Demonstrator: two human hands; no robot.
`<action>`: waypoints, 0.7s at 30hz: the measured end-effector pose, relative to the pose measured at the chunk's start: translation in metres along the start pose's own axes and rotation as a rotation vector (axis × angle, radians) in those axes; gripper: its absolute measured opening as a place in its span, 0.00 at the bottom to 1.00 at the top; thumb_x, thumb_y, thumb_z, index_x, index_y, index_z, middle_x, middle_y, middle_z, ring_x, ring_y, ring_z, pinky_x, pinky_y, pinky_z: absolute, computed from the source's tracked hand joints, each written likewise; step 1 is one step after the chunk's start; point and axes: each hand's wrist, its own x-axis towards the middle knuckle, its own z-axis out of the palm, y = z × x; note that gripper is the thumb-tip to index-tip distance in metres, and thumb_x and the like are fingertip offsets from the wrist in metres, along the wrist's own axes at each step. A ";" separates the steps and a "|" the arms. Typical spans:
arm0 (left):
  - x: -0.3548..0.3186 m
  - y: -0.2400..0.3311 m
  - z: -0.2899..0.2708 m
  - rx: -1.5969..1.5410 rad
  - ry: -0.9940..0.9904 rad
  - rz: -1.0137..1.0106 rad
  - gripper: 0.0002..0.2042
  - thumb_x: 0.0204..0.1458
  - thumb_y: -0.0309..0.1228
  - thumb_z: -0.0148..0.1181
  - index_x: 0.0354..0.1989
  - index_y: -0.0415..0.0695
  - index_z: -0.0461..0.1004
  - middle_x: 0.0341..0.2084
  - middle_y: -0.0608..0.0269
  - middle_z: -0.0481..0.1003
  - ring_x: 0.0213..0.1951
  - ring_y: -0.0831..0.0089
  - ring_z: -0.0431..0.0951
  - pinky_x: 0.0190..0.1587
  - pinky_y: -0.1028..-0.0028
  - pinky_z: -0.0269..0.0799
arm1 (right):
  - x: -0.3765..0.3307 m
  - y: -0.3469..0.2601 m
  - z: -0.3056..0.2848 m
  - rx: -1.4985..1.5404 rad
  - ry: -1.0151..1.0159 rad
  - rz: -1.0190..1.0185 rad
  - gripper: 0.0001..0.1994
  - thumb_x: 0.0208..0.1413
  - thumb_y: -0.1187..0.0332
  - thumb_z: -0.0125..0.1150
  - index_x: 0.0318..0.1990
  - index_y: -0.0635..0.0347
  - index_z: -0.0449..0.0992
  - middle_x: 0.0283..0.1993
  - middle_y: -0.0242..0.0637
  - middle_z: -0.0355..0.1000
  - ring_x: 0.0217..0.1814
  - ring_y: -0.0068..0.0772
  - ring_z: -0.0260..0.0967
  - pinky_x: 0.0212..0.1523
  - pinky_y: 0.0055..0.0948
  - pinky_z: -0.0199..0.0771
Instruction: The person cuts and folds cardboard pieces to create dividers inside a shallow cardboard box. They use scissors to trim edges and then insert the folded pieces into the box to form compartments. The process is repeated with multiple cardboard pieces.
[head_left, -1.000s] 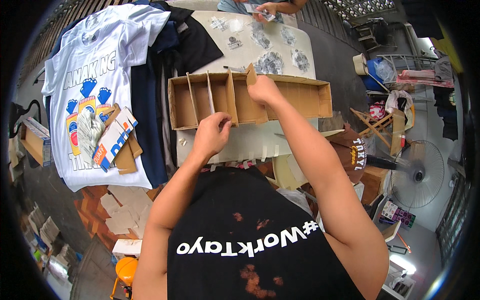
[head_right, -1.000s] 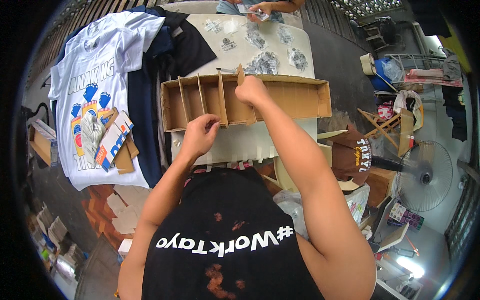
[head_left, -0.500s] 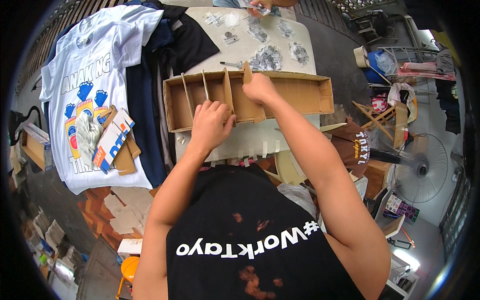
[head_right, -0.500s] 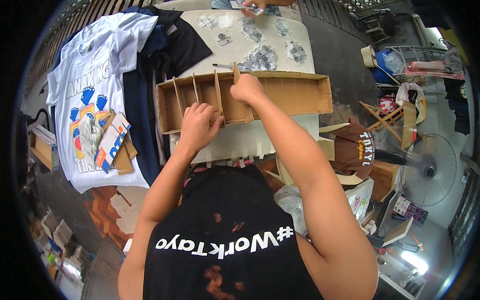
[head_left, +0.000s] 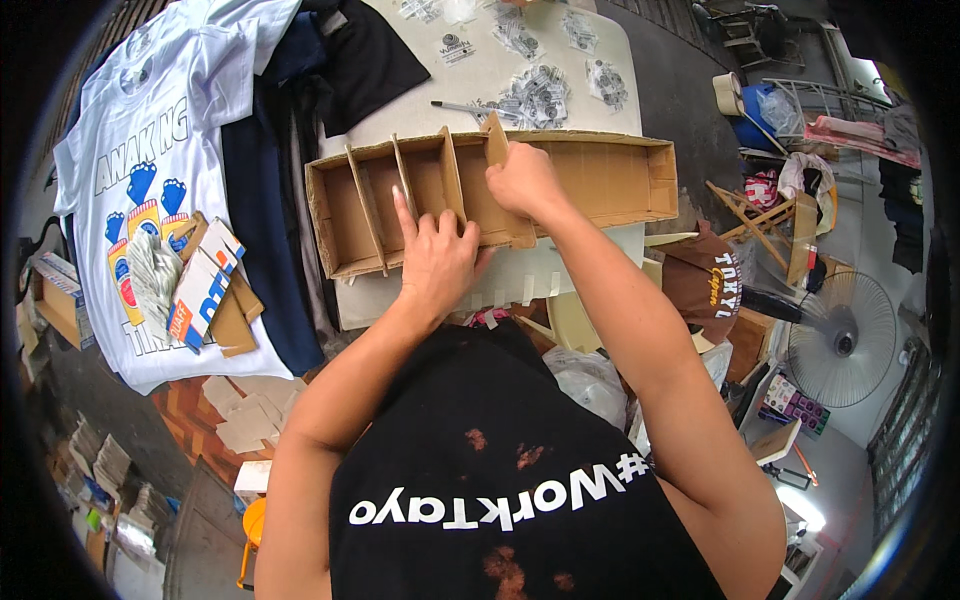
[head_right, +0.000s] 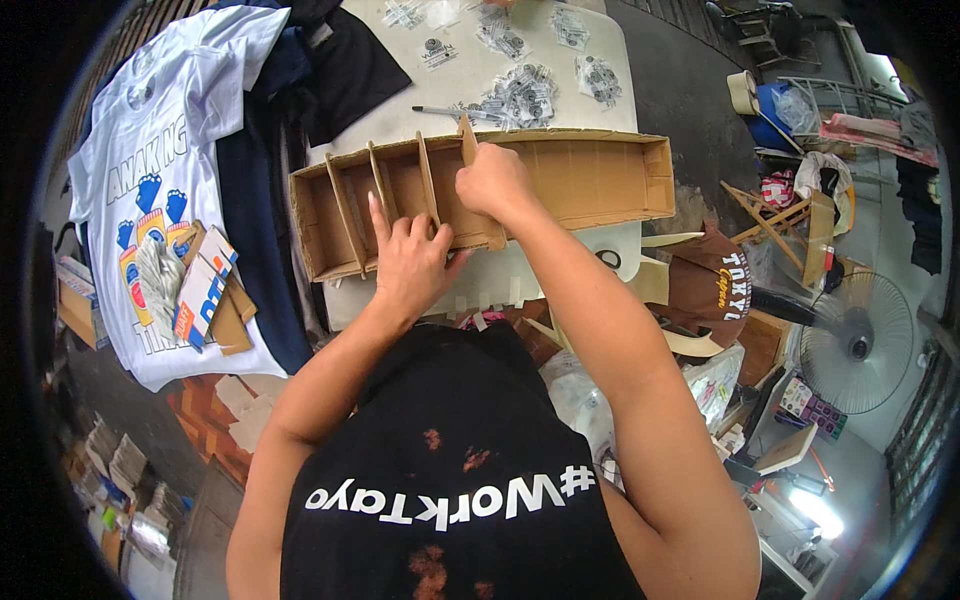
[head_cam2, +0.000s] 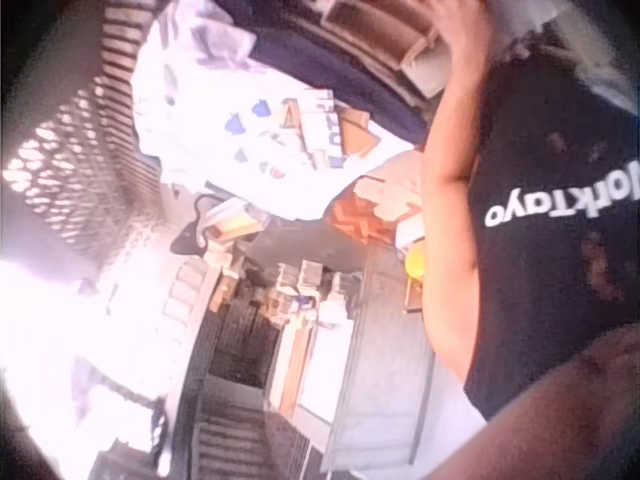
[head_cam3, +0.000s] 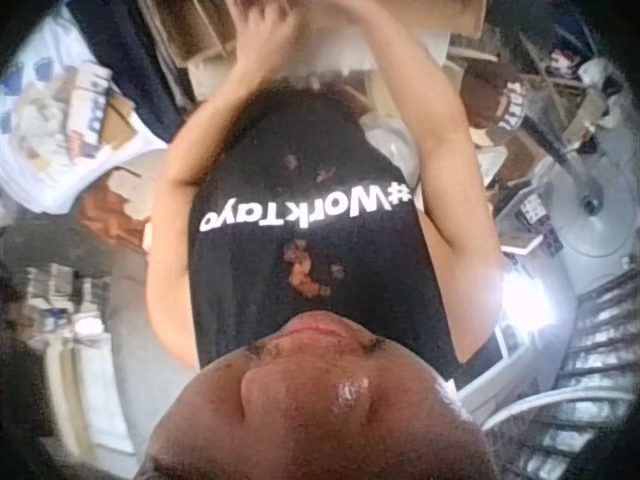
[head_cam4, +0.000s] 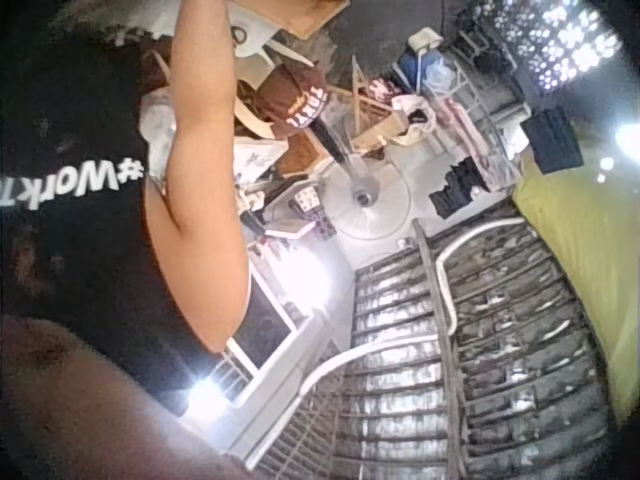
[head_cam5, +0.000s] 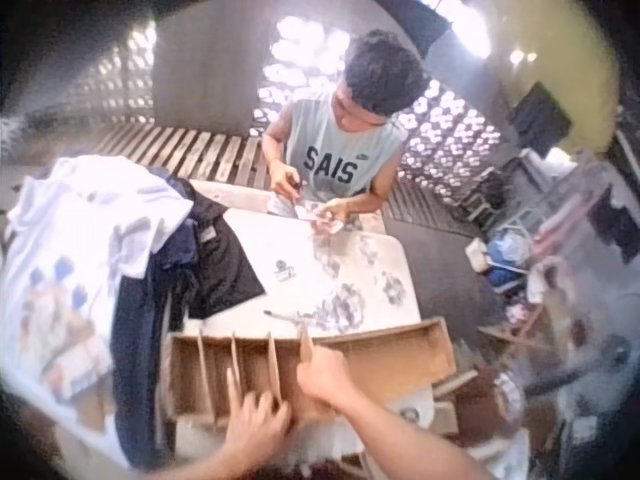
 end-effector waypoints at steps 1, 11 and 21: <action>0.000 -0.001 0.003 -0.024 0.023 0.005 0.18 0.48 0.48 0.65 0.37 0.46 0.78 0.32 0.54 0.75 0.37 0.57 0.78 0.68 0.33 0.34 | 0.001 0.002 -0.001 0.000 -0.010 -0.008 0.18 0.53 0.65 0.56 0.45 0.72 0.76 0.45 0.61 0.76 0.51 0.59 0.74 0.53 0.46 0.74; 0.002 -0.002 0.017 -0.114 0.120 0.012 0.16 0.48 0.46 0.63 0.29 0.44 0.76 0.20 0.54 0.74 0.25 0.56 0.79 0.67 0.30 0.34 | -0.008 0.008 0.018 0.097 0.125 -0.073 0.14 0.54 0.67 0.55 0.38 0.74 0.74 0.39 0.63 0.75 0.45 0.63 0.74 0.48 0.50 0.74; 0.002 -0.004 0.020 -0.096 0.142 0.024 0.16 0.47 0.46 0.64 0.29 0.46 0.75 0.20 0.56 0.74 0.27 0.58 0.78 0.67 0.30 0.35 | -0.002 0.012 0.039 0.165 0.204 -0.055 0.13 0.54 0.67 0.53 0.36 0.73 0.73 0.38 0.61 0.75 0.44 0.64 0.73 0.47 0.52 0.73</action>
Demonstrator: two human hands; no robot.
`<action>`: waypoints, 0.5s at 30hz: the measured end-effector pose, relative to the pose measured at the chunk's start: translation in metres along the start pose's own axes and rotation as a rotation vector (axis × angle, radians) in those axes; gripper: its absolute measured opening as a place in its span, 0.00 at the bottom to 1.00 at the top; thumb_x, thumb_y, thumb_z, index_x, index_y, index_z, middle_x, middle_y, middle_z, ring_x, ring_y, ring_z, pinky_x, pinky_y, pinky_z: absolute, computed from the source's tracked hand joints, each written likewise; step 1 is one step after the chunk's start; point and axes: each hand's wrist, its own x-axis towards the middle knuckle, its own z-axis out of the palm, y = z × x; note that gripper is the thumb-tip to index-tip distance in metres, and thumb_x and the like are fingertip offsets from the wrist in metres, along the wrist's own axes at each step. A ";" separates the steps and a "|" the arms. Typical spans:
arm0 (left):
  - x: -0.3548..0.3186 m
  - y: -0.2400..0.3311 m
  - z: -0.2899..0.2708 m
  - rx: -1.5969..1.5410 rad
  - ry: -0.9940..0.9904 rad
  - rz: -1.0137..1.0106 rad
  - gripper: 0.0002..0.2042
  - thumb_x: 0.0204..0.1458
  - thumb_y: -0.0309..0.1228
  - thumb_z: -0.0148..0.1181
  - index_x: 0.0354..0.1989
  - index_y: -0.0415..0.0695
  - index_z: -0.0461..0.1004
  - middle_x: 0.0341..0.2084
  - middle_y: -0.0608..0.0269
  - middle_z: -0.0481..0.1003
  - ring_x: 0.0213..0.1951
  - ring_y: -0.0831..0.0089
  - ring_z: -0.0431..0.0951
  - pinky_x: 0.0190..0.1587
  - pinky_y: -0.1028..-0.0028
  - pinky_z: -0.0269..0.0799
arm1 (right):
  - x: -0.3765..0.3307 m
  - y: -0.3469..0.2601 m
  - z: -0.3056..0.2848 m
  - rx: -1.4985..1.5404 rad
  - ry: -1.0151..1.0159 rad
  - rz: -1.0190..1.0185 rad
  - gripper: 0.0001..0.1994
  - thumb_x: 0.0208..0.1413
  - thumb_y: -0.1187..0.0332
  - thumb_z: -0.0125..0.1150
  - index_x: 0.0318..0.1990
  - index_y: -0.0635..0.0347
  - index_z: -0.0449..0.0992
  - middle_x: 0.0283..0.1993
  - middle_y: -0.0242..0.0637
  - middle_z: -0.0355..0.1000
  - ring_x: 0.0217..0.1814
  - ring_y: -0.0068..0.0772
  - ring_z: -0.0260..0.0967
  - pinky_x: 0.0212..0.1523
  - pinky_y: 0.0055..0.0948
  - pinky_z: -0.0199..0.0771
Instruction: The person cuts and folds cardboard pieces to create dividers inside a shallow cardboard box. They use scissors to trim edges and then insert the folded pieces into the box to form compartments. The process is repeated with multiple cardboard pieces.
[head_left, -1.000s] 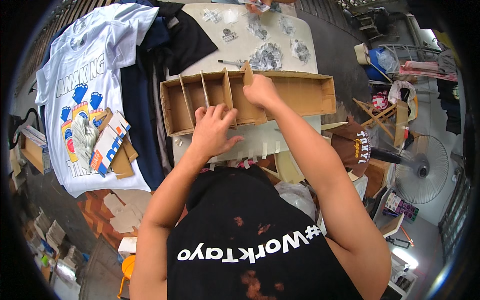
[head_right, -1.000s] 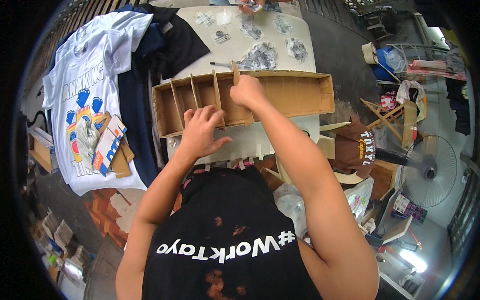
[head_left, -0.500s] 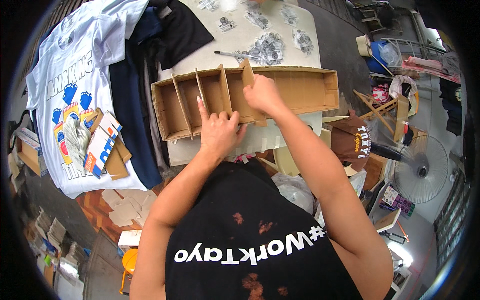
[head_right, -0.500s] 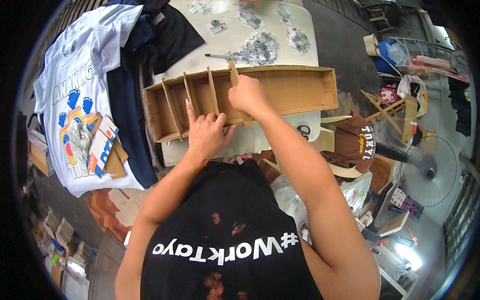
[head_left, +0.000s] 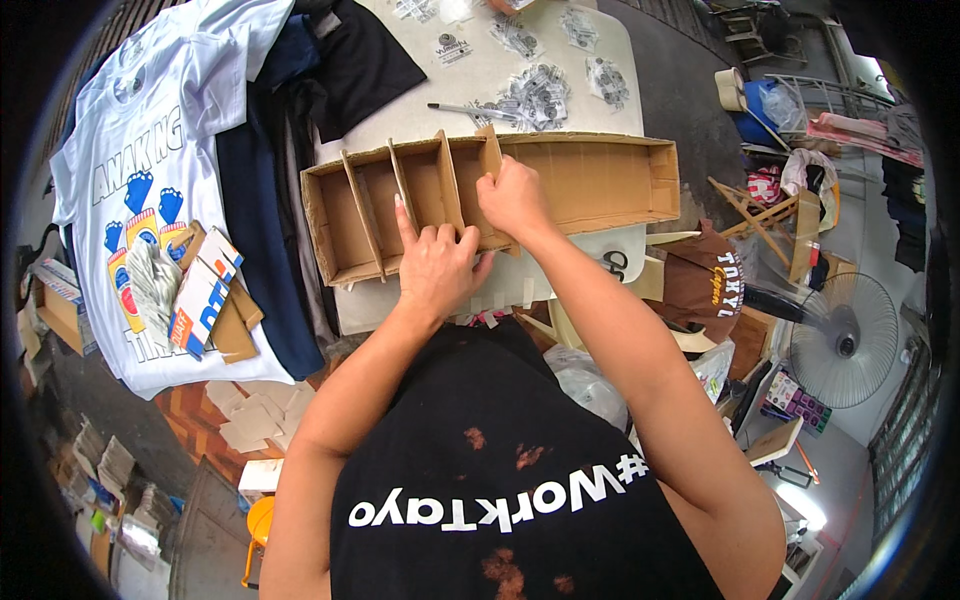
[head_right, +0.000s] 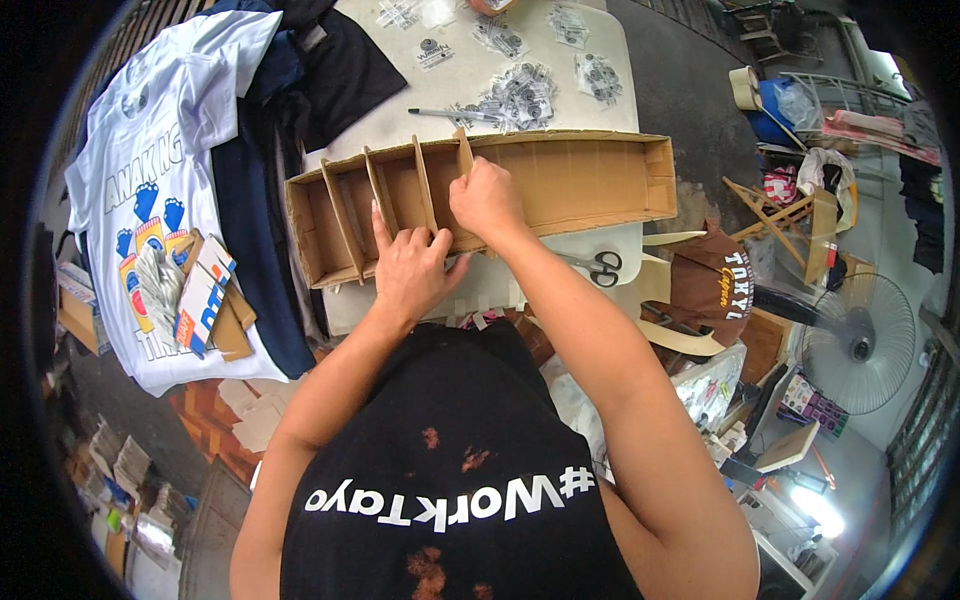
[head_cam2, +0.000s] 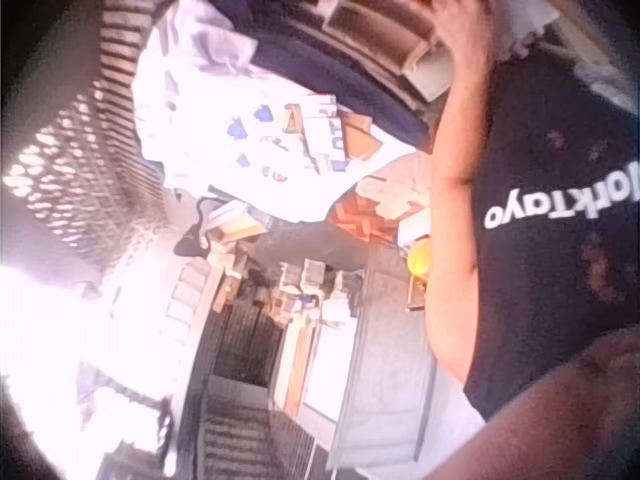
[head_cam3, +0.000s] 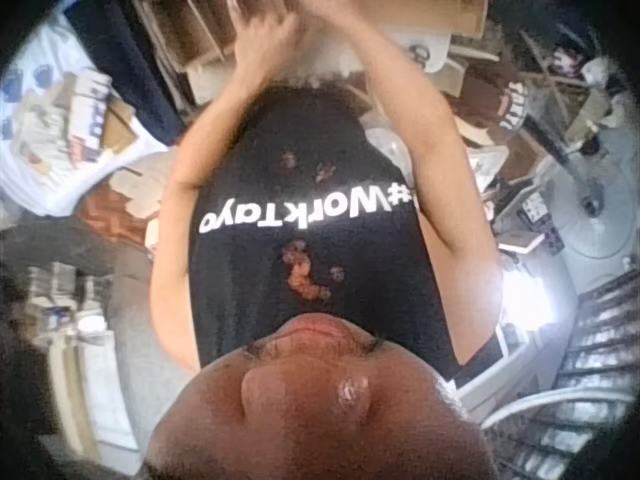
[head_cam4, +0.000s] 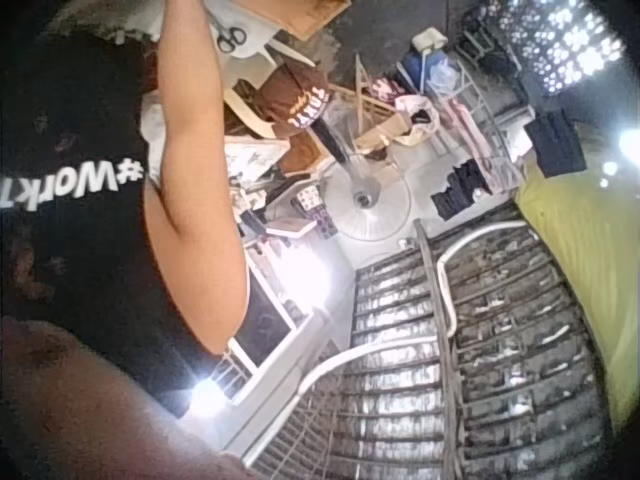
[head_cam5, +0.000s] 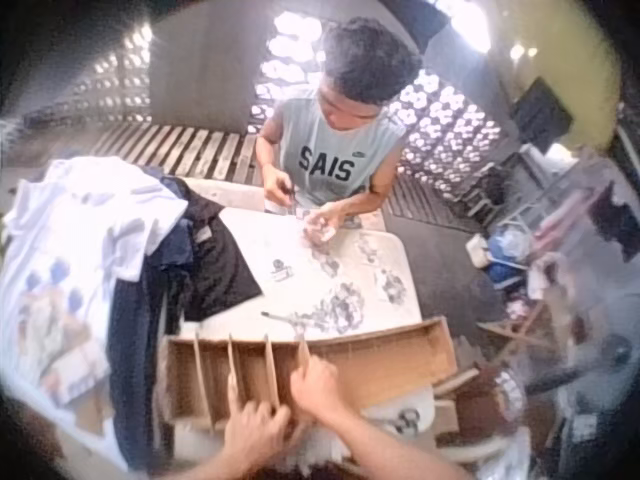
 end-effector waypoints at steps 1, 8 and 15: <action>0.000 0.000 0.000 -0.001 -0.001 0.000 0.16 0.47 0.46 0.64 0.29 0.46 0.75 0.20 0.56 0.74 0.27 0.58 0.78 0.67 0.30 0.35 | 0.001 0.001 0.002 0.003 0.001 0.009 0.13 0.54 0.66 0.53 0.36 0.72 0.73 0.38 0.61 0.75 0.44 0.64 0.73 0.47 0.52 0.73; 0.000 0.001 -0.003 0.006 -0.007 -0.001 0.15 0.46 0.46 0.66 0.29 0.46 0.75 0.21 0.57 0.73 0.29 0.59 0.78 0.67 0.31 0.37 | 0.004 0.005 0.013 -0.020 0.046 -0.018 0.13 0.52 0.66 0.53 0.36 0.71 0.73 0.38 0.60 0.75 0.43 0.64 0.73 0.47 0.53 0.73; -0.001 0.001 -0.002 0.001 0.016 -0.005 0.15 0.45 0.46 0.66 0.29 0.47 0.74 0.22 0.57 0.73 0.30 0.59 0.78 0.67 0.31 0.38 | 0.001 0.002 -0.001 0.003 -0.087 0.107 0.17 0.53 0.64 0.54 0.41 0.73 0.74 0.43 0.66 0.74 0.48 0.65 0.73 0.51 0.50 0.73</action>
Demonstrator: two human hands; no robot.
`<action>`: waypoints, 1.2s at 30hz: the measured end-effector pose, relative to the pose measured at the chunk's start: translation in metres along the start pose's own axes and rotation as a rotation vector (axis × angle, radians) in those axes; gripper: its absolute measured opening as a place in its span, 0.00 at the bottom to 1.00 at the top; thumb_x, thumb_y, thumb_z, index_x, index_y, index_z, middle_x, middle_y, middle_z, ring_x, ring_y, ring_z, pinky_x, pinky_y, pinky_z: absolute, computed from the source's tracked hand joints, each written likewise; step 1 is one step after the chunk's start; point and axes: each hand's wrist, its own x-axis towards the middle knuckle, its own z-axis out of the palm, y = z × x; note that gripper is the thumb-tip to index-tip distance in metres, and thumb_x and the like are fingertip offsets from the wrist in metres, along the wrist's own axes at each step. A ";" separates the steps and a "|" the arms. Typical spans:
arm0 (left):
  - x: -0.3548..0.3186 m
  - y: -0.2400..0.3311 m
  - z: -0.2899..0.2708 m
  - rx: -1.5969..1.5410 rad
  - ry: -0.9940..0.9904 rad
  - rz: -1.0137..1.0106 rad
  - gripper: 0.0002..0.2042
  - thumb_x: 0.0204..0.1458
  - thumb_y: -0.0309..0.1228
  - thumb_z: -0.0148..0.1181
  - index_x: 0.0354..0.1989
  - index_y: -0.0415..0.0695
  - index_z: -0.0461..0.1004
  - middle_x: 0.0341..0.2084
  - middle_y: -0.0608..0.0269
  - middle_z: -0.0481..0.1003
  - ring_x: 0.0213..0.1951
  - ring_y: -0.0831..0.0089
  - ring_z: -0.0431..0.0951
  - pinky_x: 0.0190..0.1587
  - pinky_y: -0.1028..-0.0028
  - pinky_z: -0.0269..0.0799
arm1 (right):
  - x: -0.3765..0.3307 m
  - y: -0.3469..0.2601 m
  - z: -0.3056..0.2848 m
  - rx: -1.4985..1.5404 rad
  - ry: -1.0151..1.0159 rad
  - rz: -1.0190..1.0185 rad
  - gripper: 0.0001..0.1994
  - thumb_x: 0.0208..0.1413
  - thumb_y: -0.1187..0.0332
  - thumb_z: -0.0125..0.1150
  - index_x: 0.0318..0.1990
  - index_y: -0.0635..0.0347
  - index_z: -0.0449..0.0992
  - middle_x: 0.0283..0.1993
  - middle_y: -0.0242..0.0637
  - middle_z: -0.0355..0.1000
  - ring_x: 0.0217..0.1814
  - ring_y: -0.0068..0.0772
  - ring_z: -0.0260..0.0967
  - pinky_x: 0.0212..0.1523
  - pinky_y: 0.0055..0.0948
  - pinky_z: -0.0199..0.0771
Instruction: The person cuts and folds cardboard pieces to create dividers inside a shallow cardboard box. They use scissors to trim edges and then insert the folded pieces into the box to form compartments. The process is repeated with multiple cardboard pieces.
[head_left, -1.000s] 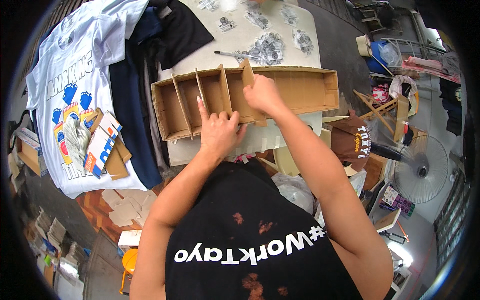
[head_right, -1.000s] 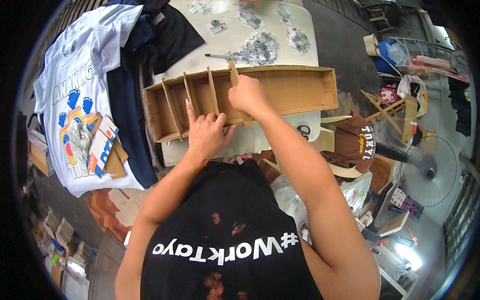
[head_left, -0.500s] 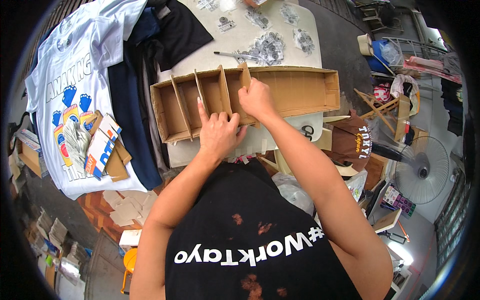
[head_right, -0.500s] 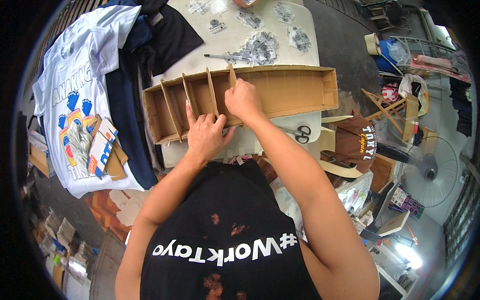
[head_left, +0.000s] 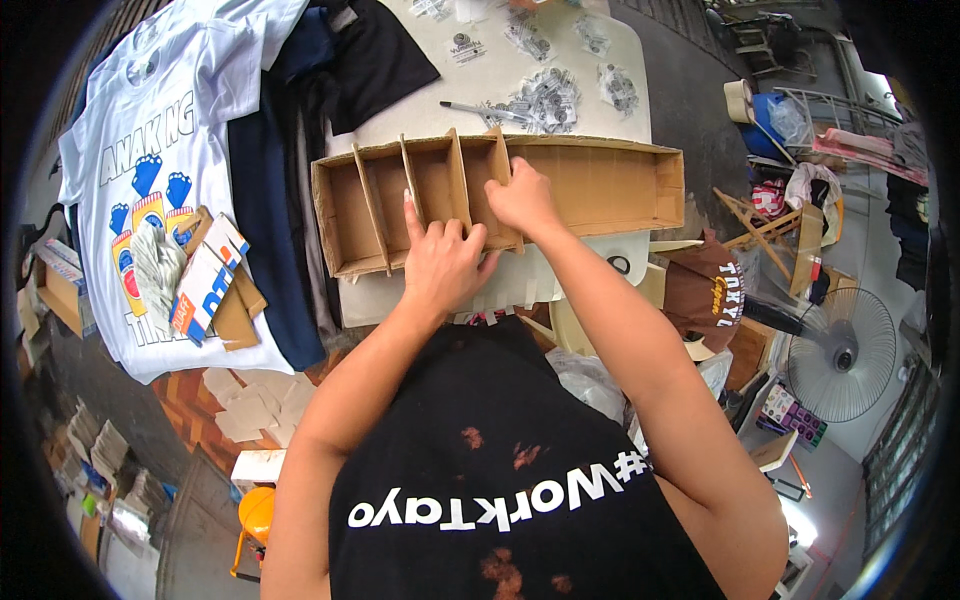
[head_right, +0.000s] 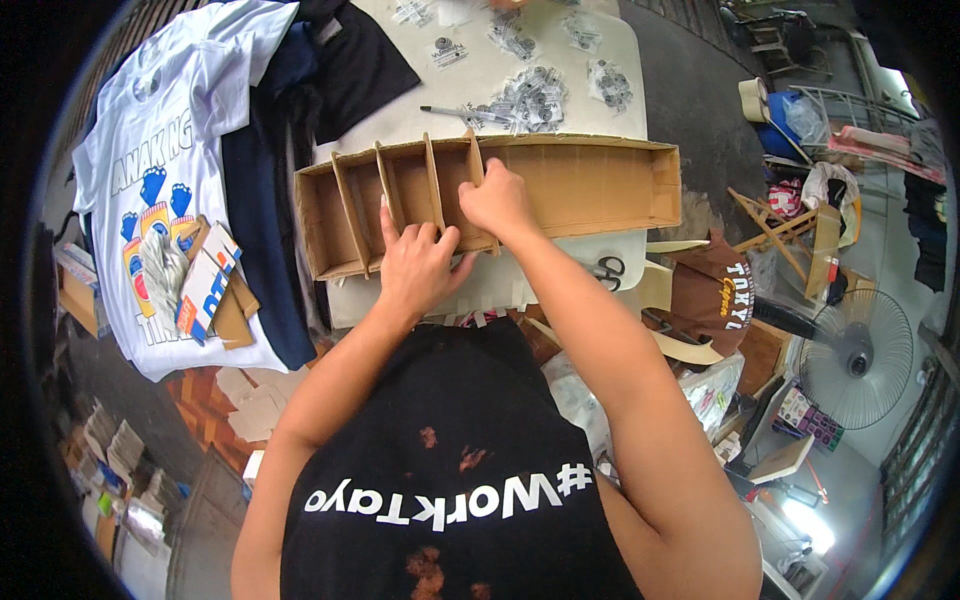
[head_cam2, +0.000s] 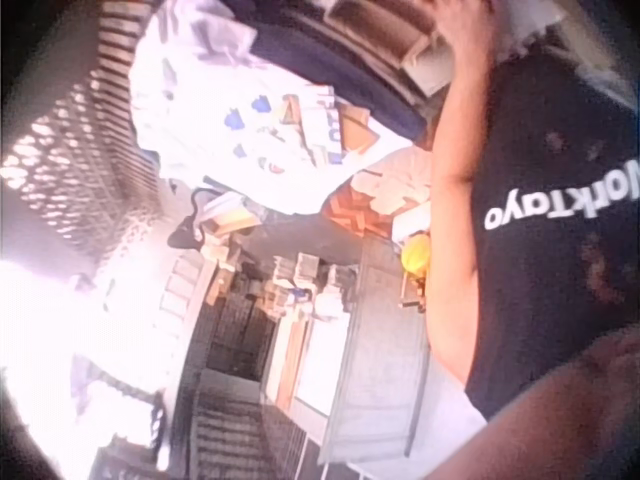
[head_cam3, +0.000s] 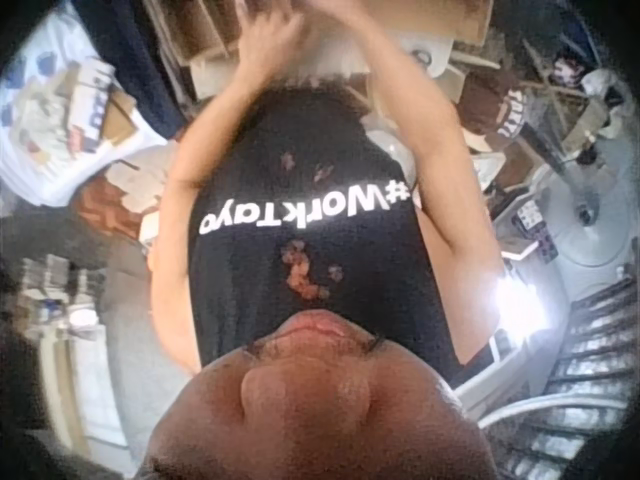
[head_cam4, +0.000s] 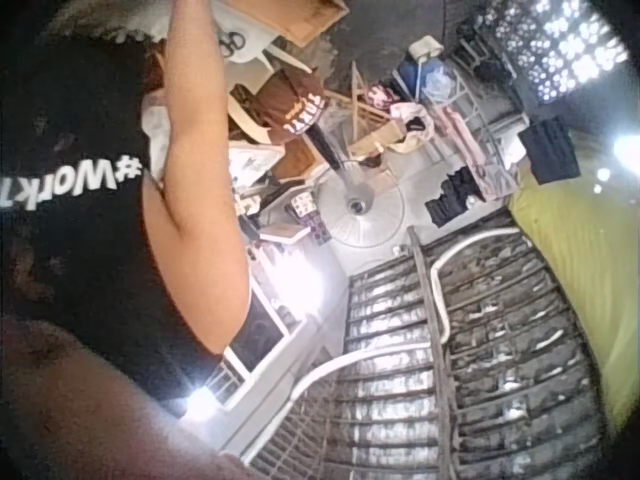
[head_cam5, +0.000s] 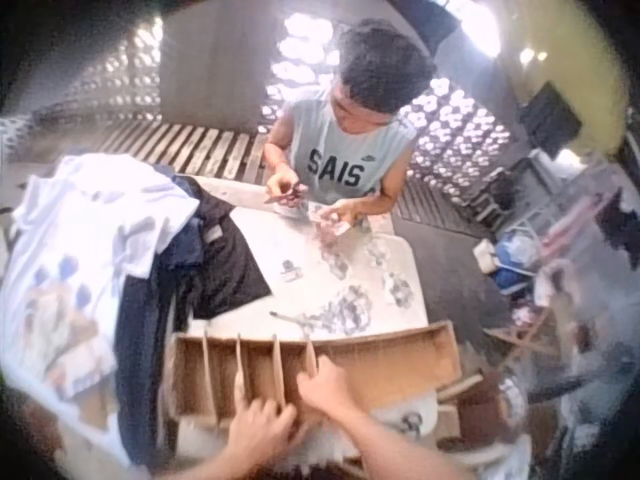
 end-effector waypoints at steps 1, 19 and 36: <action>0.000 0.000 0.001 0.004 -0.003 -0.002 0.15 0.45 0.46 0.66 0.29 0.47 0.74 0.22 0.57 0.73 0.30 0.59 0.78 0.67 0.31 0.38 | -0.004 0.001 -0.006 -0.038 -0.042 0.012 0.19 0.54 0.63 0.54 0.42 0.74 0.74 0.44 0.67 0.74 0.49 0.65 0.73 0.52 0.50 0.73; 0.000 -0.001 0.002 0.019 -0.040 0.002 0.15 0.45 0.46 0.67 0.31 0.49 0.74 0.23 0.60 0.71 0.32 0.62 0.77 0.67 0.31 0.37 | -0.018 0.014 0.011 -0.031 -0.030 -0.040 0.21 0.63 0.56 0.48 0.44 0.70 0.74 0.44 0.63 0.74 0.49 0.65 0.71 0.51 0.54 0.70; 0.000 -0.003 0.004 0.016 -0.052 -0.003 0.15 0.46 0.46 0.67 0.31 0.49 0.73 0.25 0.60 0.72 0.34 0.61 0.78 0.67 0.30 0.36 | 0.004 0.012 0.025 0.010 0.292 -0.165 0.21 0.64 0.55 0.51 0.29 0.66 0.73 0.36 0.53 0.73 0.40 0.62 0.70 0.42 0.54 0.69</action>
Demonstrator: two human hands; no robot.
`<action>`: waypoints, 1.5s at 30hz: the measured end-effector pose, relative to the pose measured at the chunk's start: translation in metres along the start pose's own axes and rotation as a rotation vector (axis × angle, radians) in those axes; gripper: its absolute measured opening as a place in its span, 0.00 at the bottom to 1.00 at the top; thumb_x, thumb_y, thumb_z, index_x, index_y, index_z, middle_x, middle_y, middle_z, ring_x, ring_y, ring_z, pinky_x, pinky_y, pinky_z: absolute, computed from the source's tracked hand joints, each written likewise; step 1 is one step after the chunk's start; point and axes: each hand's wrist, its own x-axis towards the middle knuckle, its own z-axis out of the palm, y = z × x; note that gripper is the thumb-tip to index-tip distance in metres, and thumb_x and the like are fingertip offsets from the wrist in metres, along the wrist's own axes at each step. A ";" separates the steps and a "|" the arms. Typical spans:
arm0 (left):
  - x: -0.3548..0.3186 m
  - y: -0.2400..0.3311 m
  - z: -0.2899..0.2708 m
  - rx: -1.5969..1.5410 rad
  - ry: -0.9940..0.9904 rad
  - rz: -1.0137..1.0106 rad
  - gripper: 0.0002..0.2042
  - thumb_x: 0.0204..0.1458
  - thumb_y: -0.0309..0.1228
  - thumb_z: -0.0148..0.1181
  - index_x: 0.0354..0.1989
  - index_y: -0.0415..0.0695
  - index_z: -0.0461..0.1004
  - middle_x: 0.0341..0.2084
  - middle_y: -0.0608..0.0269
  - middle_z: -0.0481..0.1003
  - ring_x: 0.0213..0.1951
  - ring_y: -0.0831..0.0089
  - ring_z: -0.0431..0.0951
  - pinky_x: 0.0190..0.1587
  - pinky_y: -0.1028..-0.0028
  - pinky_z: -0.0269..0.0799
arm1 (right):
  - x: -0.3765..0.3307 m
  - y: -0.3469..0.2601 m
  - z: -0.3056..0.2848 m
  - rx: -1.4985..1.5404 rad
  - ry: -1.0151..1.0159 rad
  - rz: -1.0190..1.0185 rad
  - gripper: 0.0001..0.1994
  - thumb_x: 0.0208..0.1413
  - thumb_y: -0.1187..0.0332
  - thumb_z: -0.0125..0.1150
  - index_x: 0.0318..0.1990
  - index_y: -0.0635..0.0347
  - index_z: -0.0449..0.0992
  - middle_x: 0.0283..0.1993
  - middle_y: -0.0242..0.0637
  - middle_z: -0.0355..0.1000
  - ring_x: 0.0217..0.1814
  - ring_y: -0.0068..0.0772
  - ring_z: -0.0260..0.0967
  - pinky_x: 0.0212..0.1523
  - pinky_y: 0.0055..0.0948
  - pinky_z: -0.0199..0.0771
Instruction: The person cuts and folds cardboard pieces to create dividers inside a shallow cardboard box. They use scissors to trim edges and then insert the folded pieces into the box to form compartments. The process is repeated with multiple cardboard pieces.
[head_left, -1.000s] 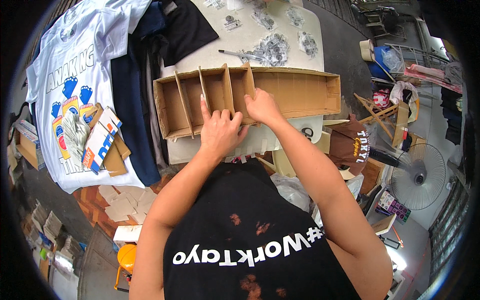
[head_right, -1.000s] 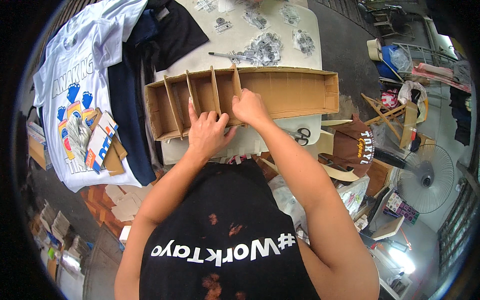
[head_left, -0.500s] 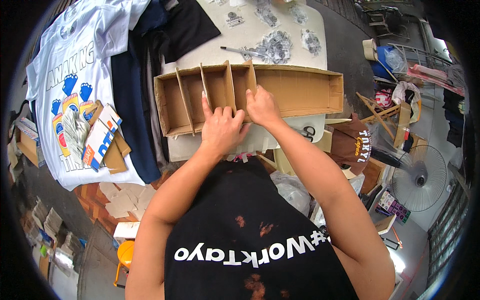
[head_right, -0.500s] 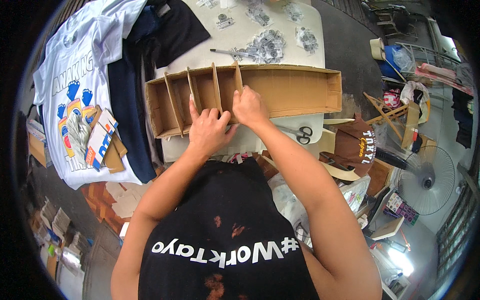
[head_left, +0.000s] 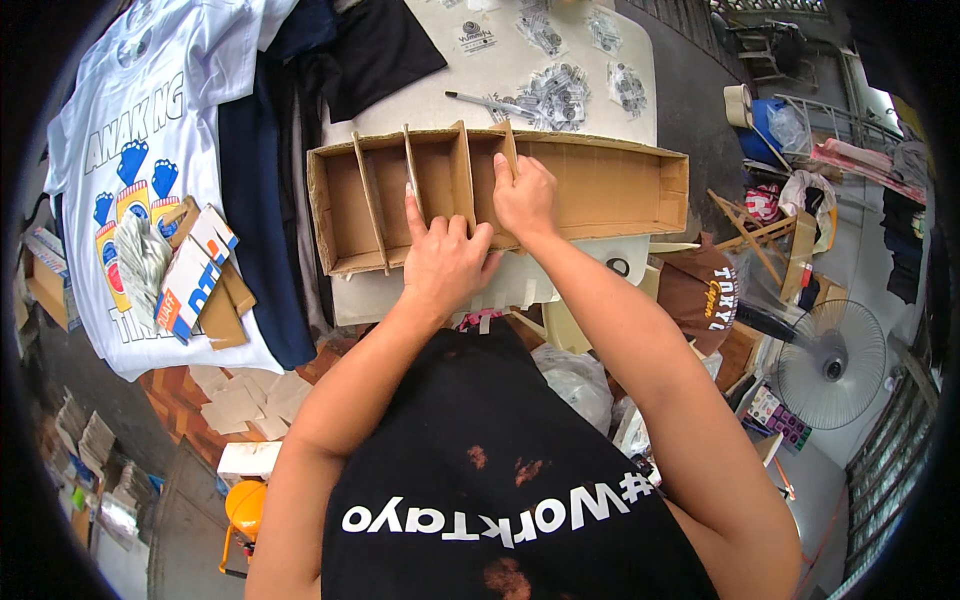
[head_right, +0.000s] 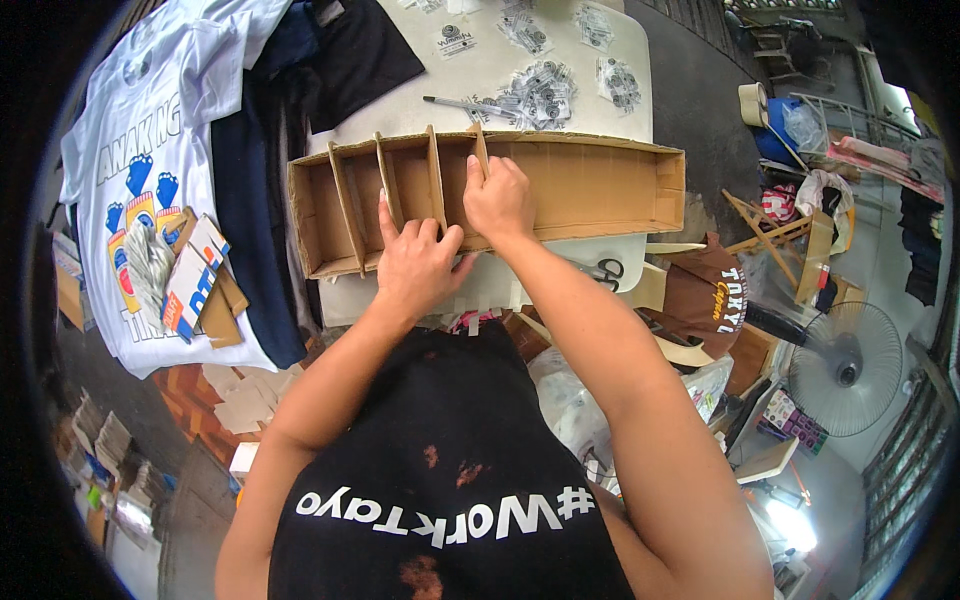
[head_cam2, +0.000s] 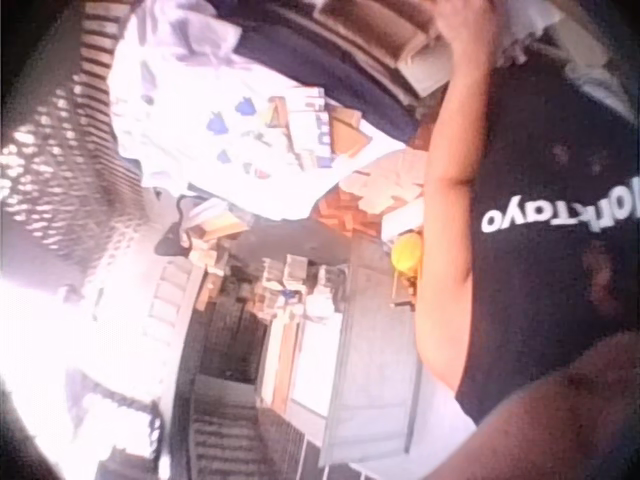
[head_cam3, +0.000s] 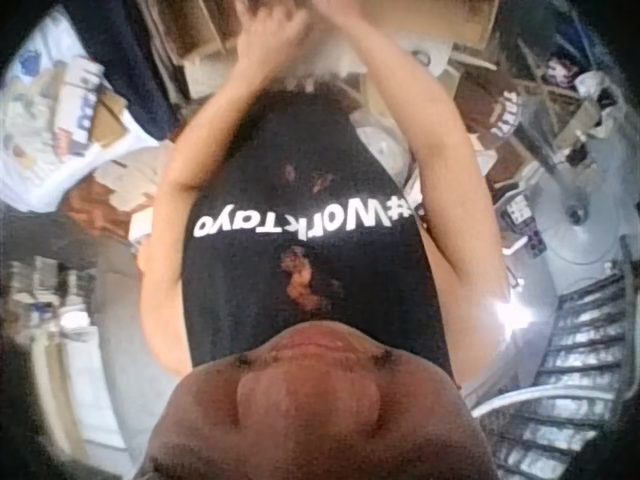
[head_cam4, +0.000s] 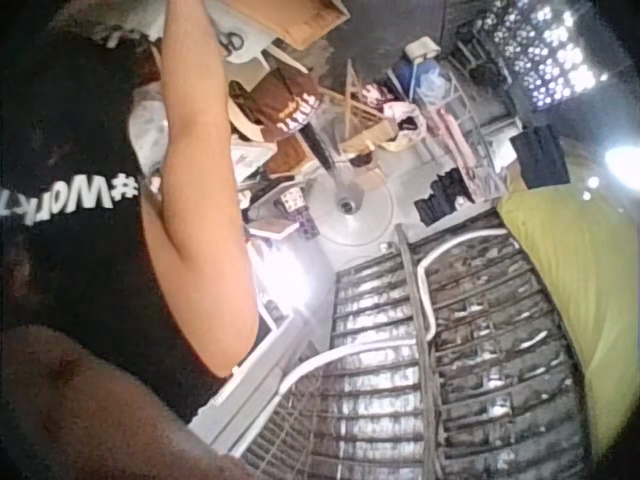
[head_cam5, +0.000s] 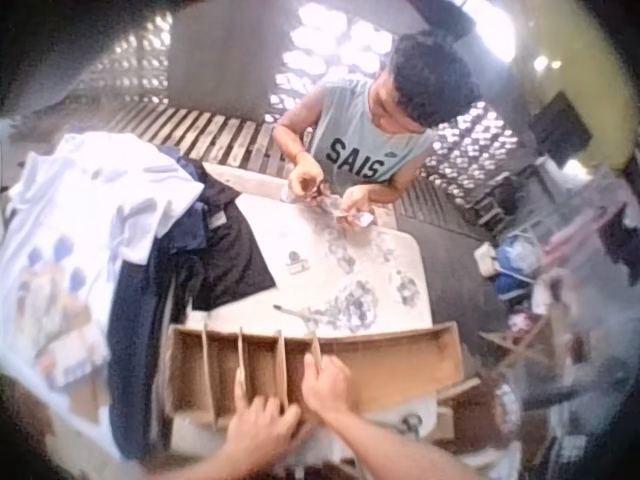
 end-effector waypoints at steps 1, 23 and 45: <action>0.000 0.000 -0.001 0.002 -0.007 -0.002 0.15 0.46 0.46 0.67 0.31 0.49 0.73 0.25 0.60 0.72 0.33 0.62 0.78 0.67 0.30 0.36 | -0.001 -0.001 -0.001 -0.014 -0.007 -0.009 0.21 0.64 0.55 0.50 0.29 0.66 0.73 0.36 0.52 0.73 0.40 0.62 0.70 0.41 0.54 0.69; 0.003 0.007 -0.005 0.119 -0.012 0.057 0.14 0.51 0.47 0.63 0.31 0.49 0.75 0.25 0.59 0.74 0.32 0.61 0.79 0.65 0.31 0.41 | 0.000 -0.003 -0.009 -0.019 -0.038 0.106 0.19 0.62 0.54 0.51 0.35 0.63 0.77 0.42 0.50 0.76 0.43 0.58 0.74 0.46 0.52 0.73; 0.078 0.011 -0.078 -0.009 -0.363 -0.036 0.19 0.61 0.49 0.54 0.43 0.47 0.82 0.23 0.53 0.77 0.29 0.62 0.79 0.38 0.63 0.73 | -0.227 0.188 -0.076 0.408 0.436 0.132 0.05 0.54 0.74 0.60 0.36 0.65 0.78 0.37 0.44 0.76 0.38 0.43 0.76 0.41 0.35 0.76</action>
